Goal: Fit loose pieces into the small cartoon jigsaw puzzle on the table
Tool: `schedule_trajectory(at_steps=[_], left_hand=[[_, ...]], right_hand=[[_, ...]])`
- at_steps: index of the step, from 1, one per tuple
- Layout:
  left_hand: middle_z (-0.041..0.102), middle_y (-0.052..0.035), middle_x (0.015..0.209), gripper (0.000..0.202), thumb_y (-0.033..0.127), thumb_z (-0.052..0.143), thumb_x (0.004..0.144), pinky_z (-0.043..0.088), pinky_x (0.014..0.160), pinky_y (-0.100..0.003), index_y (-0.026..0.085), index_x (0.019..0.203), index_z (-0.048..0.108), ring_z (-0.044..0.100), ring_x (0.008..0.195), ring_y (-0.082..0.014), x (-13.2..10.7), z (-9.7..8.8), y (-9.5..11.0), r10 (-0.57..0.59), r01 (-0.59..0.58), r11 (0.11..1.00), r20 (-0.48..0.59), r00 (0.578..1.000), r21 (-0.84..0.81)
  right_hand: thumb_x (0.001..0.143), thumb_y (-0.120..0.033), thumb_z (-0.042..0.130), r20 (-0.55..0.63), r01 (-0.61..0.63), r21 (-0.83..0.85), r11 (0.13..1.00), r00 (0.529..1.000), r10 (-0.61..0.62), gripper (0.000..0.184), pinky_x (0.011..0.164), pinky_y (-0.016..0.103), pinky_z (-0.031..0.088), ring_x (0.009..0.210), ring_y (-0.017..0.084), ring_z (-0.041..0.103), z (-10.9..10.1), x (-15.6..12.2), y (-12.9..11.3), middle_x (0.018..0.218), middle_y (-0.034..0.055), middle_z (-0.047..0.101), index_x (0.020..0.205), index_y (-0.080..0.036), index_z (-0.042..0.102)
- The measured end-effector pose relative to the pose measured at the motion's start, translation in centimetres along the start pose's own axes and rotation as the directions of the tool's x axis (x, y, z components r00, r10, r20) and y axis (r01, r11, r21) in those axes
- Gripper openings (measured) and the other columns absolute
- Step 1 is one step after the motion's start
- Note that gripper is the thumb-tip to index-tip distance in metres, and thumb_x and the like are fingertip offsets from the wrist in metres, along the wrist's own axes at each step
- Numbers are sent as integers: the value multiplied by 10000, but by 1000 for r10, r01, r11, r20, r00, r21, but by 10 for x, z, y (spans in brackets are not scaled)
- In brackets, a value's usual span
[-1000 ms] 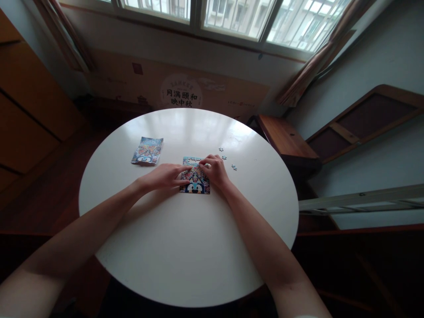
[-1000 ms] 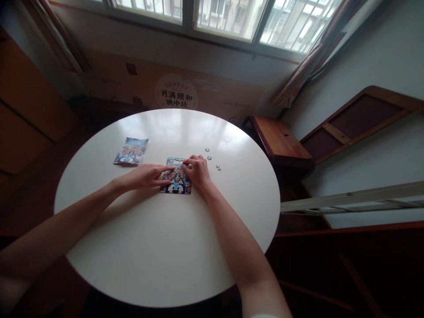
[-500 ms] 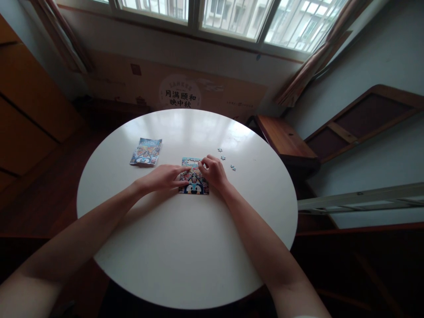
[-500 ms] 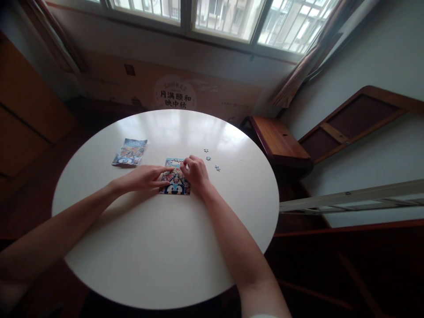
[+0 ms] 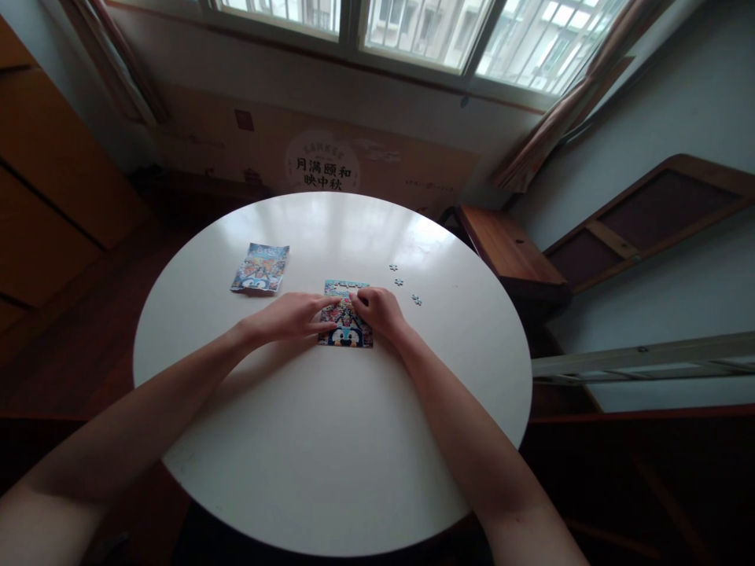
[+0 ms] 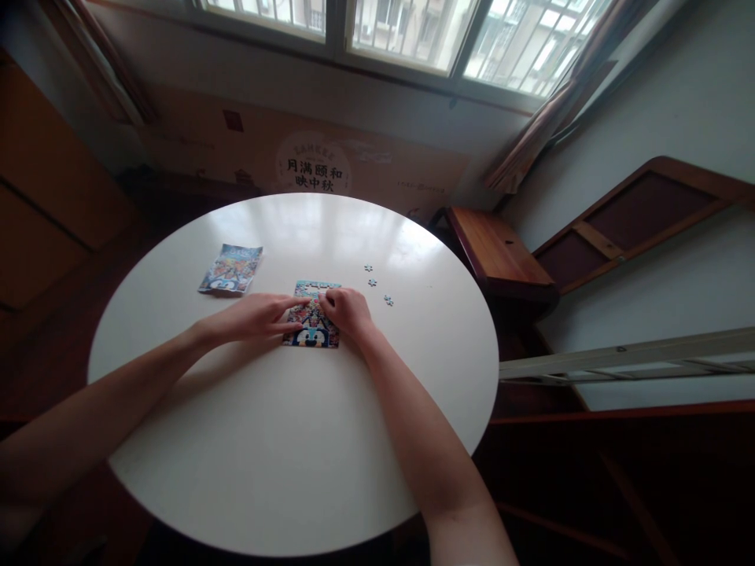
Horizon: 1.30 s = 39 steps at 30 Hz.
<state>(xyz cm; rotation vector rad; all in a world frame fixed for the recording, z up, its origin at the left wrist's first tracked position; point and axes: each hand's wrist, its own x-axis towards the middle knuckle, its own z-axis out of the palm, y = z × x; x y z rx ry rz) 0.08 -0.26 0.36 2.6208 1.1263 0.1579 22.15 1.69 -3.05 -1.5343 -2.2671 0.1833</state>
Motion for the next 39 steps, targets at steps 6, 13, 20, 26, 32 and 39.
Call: schedule_trajectory(at_steps=[6,13,20,26,32,39], left_hand=[[688,-106,1234,597,545,464,957,481,808,-302,248,1474,448,668,1052,-270,0,2,-2,1,-1,1000,3,1000,29],[685,-105,1242,589,520,490,950,472,799,-296,249,1472,455,666,1038,-261,0,2,-1,-3,3,1000,-6,1000,28],[716,-89,1110,596,530,510,937,440,715,-261,242,1458,477,666,896,-211,0,0,-2,25,-25,999,6,1000,36],[706,-92,1167,587,537,498,944,443,731,-269,241,1451,481,667,919,-214,-1,1,-3,27,-27,1000,5,1000,6],[695,-96,1215,592,550,497,943,458,790,-281,241,1448,481,665,1001,-233,0,1,-2,25,-25,1000,-3,1000,-6],[689,-91,1234,586,529,507,944,461,790,-288,246,1456,473,663,1004,-237,-1,-2,0,11,-11,1000,18,1000,6]], right_hand=[[931,-361,479,5,-3,-2,1000,1000,3,396,595,280,233,584,131,446,1,0,1,636,43,630,592,-183,578],[924,-355,494,-35,-2,99,995,999,5,412,585,273,239,558,113,347,1,-1,2,567,1,515,551,-182,511],[930,-284,455,-287,-67,194,979,950,122,285,743,286,408,734,168,533,-8,0,16,787,56,615,830,-157,689],[912,-340,507,-231,-293,-20,956,932,281,432,962,452,387,1150,325,490,-9,1,37,1275,148,616,1281,-156,639],[975,-500,385,-91,-289,-112,951,956,280,589,1079,509,262,1379,349,309,-4,5,39,1510,126,462,1442,-154,483],[939,-292,483,-175,-254,2,967,952,250,355,1010,430,293,1164,282,480,-11,-1,32,1148,77,701,1236,-202,655]])
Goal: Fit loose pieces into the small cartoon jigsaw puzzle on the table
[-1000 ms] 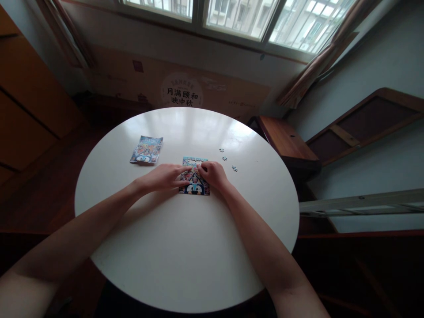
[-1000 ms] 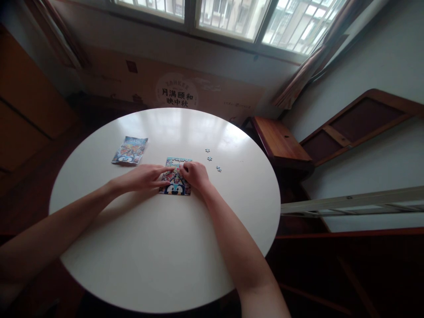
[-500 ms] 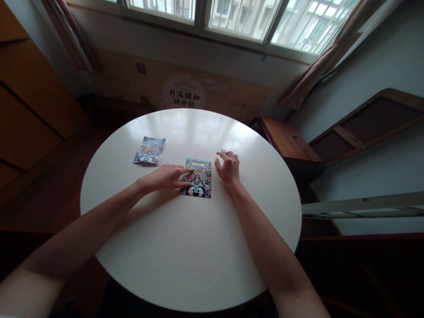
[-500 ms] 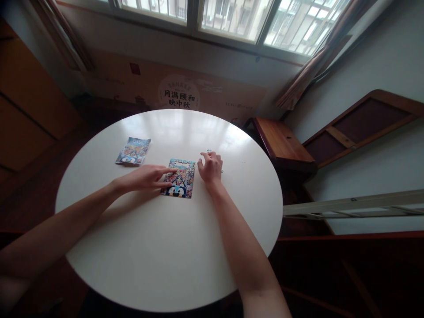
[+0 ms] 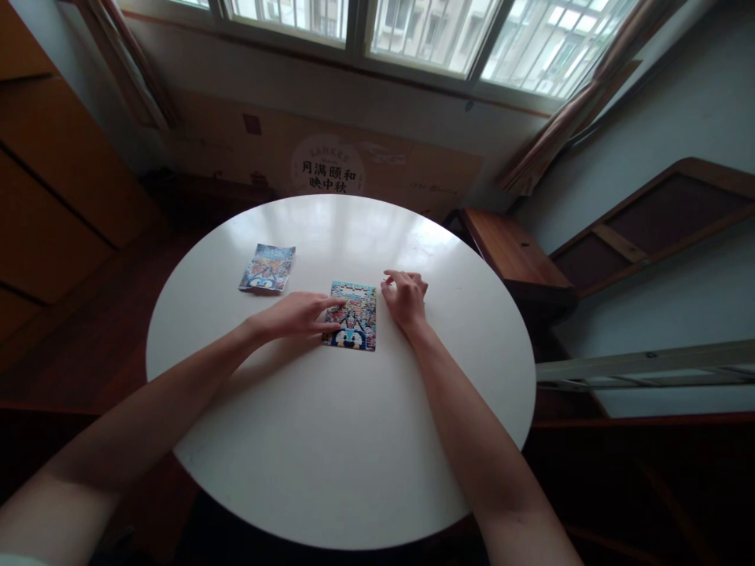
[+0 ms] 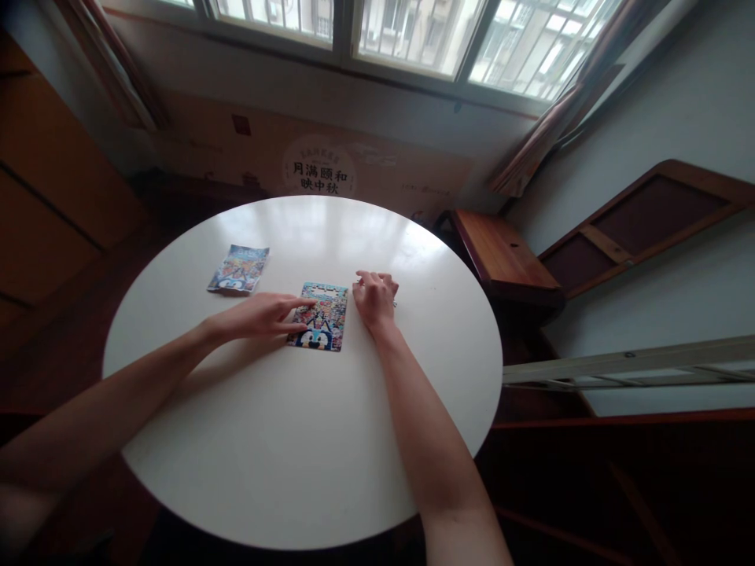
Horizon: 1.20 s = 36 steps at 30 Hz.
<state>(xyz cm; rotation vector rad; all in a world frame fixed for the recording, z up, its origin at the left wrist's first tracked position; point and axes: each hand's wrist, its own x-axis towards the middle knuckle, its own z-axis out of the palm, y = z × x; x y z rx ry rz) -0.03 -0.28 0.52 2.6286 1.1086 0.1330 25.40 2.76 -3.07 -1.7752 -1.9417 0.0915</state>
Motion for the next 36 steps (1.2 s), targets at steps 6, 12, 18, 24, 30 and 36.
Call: schedule_trajectory(at_steps=[6,12,18,24,30,36], left_hand=[[691,-94,1222,595,540,488,948,460,792,-284,250,1467,459,660,1006,-236,1,1,-1,2,-2,1000,7,1000,15],[689,-96,1228,584,540,496,947,462,775,-273,256,1456,471,668,975,-219,0,0,0,1,-1,1000,2,1000,3],[700,-111,1183,592,544,498,944,471,771,-285,243,1454,476,670,961,-226,1,1,0,3,-3,1000,-4,1000,6],[707,-111,1156,592,545,496,943,467,757,-288,230,1444,489,666,936,-226,0,1,0,7,-7,1000,-11,1000,7],[706,-107,1137,599,559,482,944,457,739,-282,237,1449,481,662,900,-216,0,3,-2,17,-16,1000,-21,1000,16],[706,-108,1124,603,553,487,943,452,744,-278,223,1447,485,659,890,-211,0,1,-1,10,-10,1000,-9,1000,4]], right_hand=[[885,-304,553,-75,-109,-61,992,992,104,367,946,432,319,1110,303,438,2,0,2,1174,121,615,1205,-194,695],[887,-398,565,-39,-162,-53,985,986,160,306,954,471,322,1105,319,418,3,2,2,1183,128,588,1028,-212,764],[890,-383,570,-35,-162,-19,987,986,161,275,936,459,331,1084,309,431,3,2,4,1149,125,590,1016,-219,752],[890,-373,567,-41,-158,-15,987,987,157,258,918,448,332,1083,305,441,5,3,5,1127,122,601,992,-218,747],[888,-398,581,-40,-153,-77,985,988,150,268,916,457,322,1076,304,468,4,4,1,1109,114,626,976,-209,748],[883,-390,585,-39,-178,18,984,983,179,243,890,434,323,1032,291,488,0,3,0,1047,110,656,919,-220,755]])
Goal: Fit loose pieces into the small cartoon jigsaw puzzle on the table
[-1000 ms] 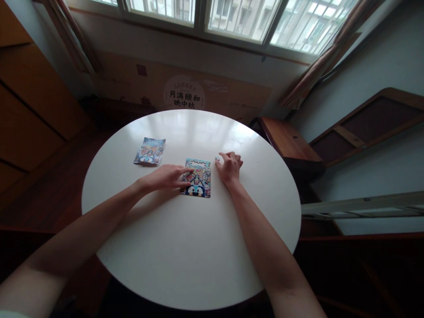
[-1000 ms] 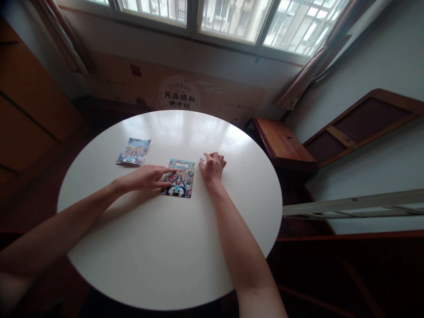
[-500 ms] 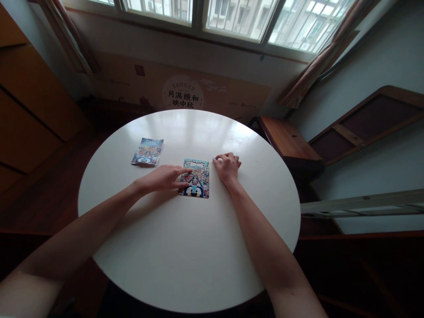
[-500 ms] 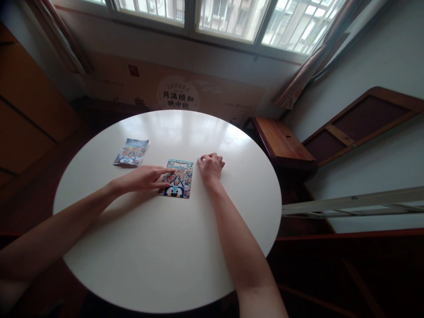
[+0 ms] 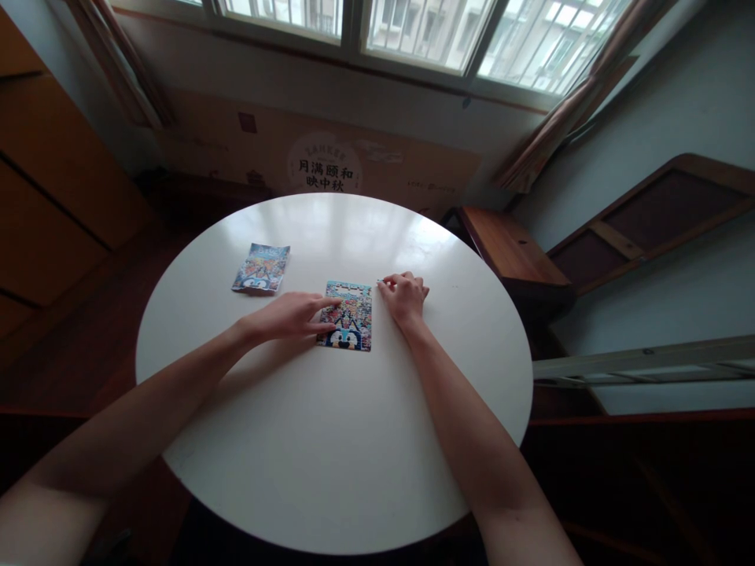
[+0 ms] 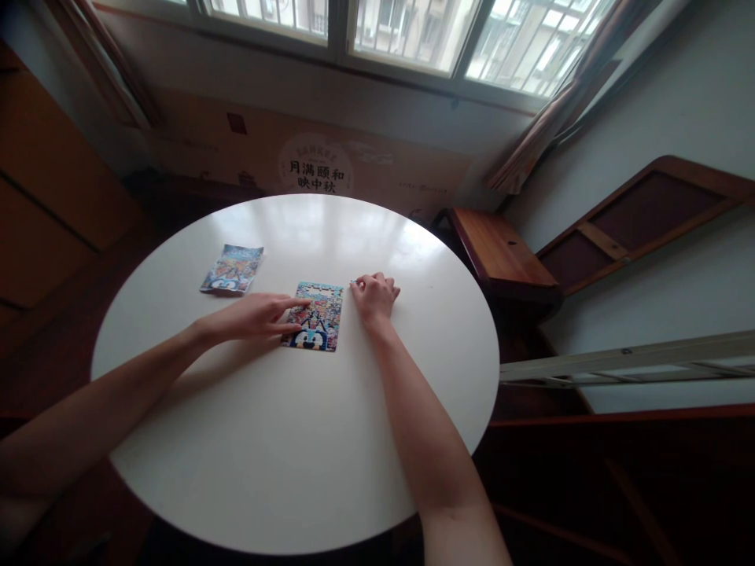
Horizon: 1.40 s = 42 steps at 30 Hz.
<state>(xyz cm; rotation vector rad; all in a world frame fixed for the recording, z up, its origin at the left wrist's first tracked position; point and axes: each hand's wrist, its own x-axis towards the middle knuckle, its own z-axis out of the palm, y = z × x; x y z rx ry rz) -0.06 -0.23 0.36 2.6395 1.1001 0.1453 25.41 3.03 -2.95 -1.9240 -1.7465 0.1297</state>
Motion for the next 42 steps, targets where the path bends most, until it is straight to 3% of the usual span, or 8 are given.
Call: schedule_trajectory(at_steps=[7,14,20,27,34,38,40,42], left_hand=[[712,-82,1036,583,557,493,933,423,674,-268,261,1435,507,643,802,-192,-1,1,3,-3,4,999,-30,1000,35],[696,-76,964,562,546,503,927,406,648,-274,268,1415,532,631,790,-198,0,4,8,30,-26,994,-38,999,107],[688,-58,903,535,527,495,947,420,671,-275,266,1412,517,638,784,-202,1,9,14,124,-118,985,-45,991,127],[723,-97,1075,522,538,479,958,462,740,-279,210,1358,548,676,928,-230,3,14,12,45,-41,998,-96,994,46],[728,-84,968,528,521,513,945,453,703,-279,194,1355,576,675,845,-218,4,15,10,21,-22,1000,-109,994,-7],[711,-64,835,554,529,500,950,427,663,-266,183,1380,559,660,771,-202,3,12,8,27,-26,1000,-85,996,9],[720,-69,862,558,526,496,955,429,669,-262,181,1391,546,663,785,-200,3,12,7,38,-37,999,-73,997,14],[735,-85,955,557,521,491,961,440,692,-260,185,1403,531,672,833,-203,3,11,6,47,-46,999,-62,997,9]], right_hand=[[855,-310,611,14,-16,37,999,1000,15,145,897,421,351,1026,279,541,-2,2,0,1022,86,690,876,-214,718],[901,-238,562,-114,228,326,917,973,-201,121,917,378,403,818,174,618,0,-10,-20,937,35,728,864,-201,671],[857,-164,582,62,308,375,874,933,-355,122,889,335,448,779,150,621,8,-20,-35,885,14,730,825,-207,692],[830,-186,606,83,266,435,861,940,-332,111,847,302,481,778,152,612,12,-16,-28,865,8,735,827,-213,714],[821,-205,641,105,275,428,861,931,-350,89,868,307,473,784,156,608,12,-15,-28,836,4,732,809,-216,728],[845,-217,622,116,256,416,872,937,-330,172,897,314,477,803,151,620,10,-15,-28,884,9,731,968,-224,743],[862,-204,594,114,267,415,870,933,-341,248,887,310,483,807,148,624,11,-14,-28,918,26,721,1066,-221,736],[874,-194,566,105,285,421,861,928,-359,251,866,306,488,817,150,630,12,-14,-27,940,44,709,1047,-212,747]])
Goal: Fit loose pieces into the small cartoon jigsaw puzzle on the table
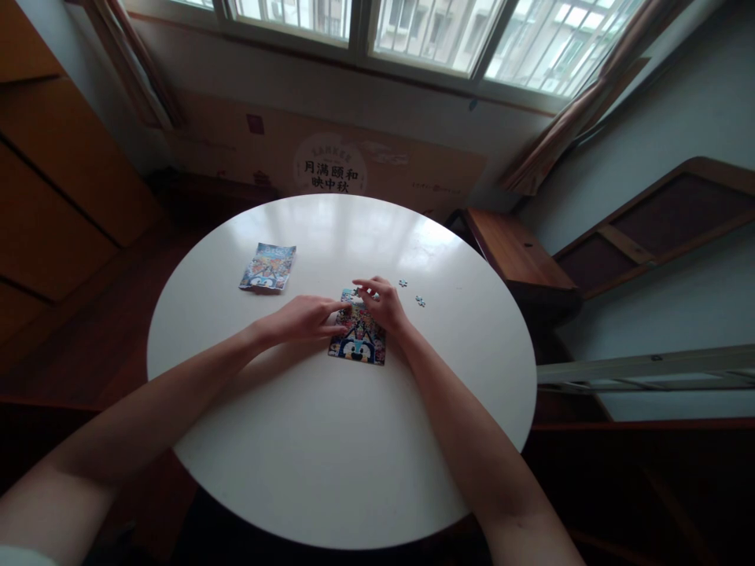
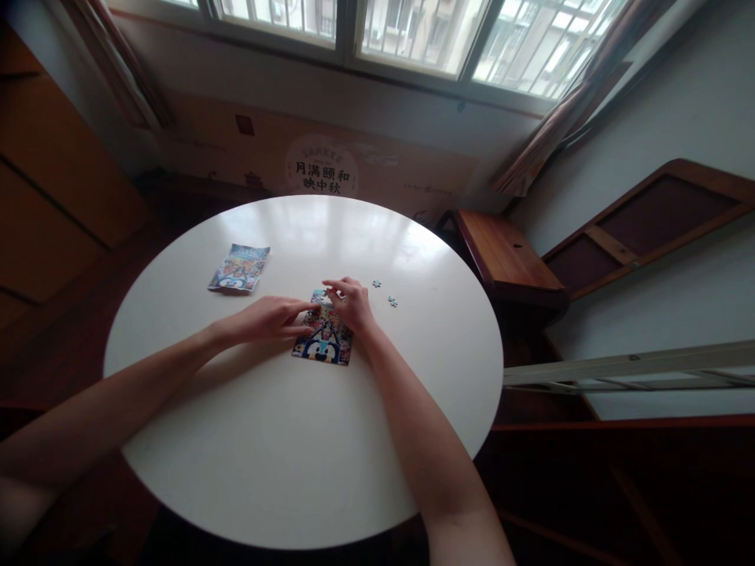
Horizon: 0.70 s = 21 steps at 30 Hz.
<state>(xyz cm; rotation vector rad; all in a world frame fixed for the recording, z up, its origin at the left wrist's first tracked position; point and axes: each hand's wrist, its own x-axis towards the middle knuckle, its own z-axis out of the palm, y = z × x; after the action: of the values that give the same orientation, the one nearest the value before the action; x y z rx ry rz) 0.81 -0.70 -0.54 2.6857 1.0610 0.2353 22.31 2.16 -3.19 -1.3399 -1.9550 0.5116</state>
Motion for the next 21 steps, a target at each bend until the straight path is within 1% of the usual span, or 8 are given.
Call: schedule_trajectory(at_steps=[3,5,9,12,14,18,19,21], left_hand=[[721,-99,1129,543,518,490,962,459,731,-259,210,1410,522,677,929,-213,1,0,0,5,-4,1000,13,1000,-11],[711,-106,1167,547,515,493,962,468,743,-261,207,1413,520,678,955,-218,1,0,-1,3,-3,1000,18,1000,-11],[719,-115,1141,564,517,483,965,478,745,-270,185,1421,515,683,937,-220,1,2,-2,11,-11,1000,8,1000,-7],[709,-104,1177,549,521,475,967,477,752,-274,201,1411,520,679,944,-220,0,3,-4,29,-29,1000,-5,1000,-3],[713,-105,1159,541,517,477,968,472,737,-273,198,1401,530,678,923,-216,0,2,-4,35,-35,999,-12,999,-3],[738,-99,986,542,497,511,959,449,671,-254,170,1389,548,672,810,-191,0,0,-1,12,-12,1000,5,1000,-8],[738,-99,974,544,493,519,957,447,666,-254,167,1391,547,672,802,-190,0,0,0,7,-7,1000,10,1000,-6],[735,-106,1034,548,495,515,958,459,687,-264,171,1399,540,678,844,-203,0,0,0,11,-11,1000,12,1000,0]], right_hand=[[864,-195,564,-22,17,56,998,1000,-15,209,837,304,498,796,148,630,3,1,4,933,49,715,942,-199,757],[842,-193,579,-38,9,124,992,999,-5,186,808,299,506,755,142,624,4,2,7,919,44,731,921,-191,748],[807,-194,600,-48,-20,231,973,998,32,162,742,287,513,736,150,638,6,3,10,852,42,744,889,-176,739],[808,-191,591,-60,-11,249,968,998,27,226,748,293,515,734,151,645,5,4,10,839,35,739,972,-189,746],[822,-192,569,-76,8,242,970,997,11,270,770,302,517,739,147,642,5,4,11,864,33,731,1022,-209,748],[813,-170,533,-85,14,237,971,996,6,261,777,300,519,763,148,644,6,4,13,893,37,729,938,-213,757],[806,-167,530,-82,5,245,969,997,15,256,771,299,520,765,148,646,7,4,13,897,38,735,923,-206,754],[800,-175,532,-76,-17,267,964,996,38,246,753,294,519,761,149,651,7,4,13,891,42,743,922,-193,744]])
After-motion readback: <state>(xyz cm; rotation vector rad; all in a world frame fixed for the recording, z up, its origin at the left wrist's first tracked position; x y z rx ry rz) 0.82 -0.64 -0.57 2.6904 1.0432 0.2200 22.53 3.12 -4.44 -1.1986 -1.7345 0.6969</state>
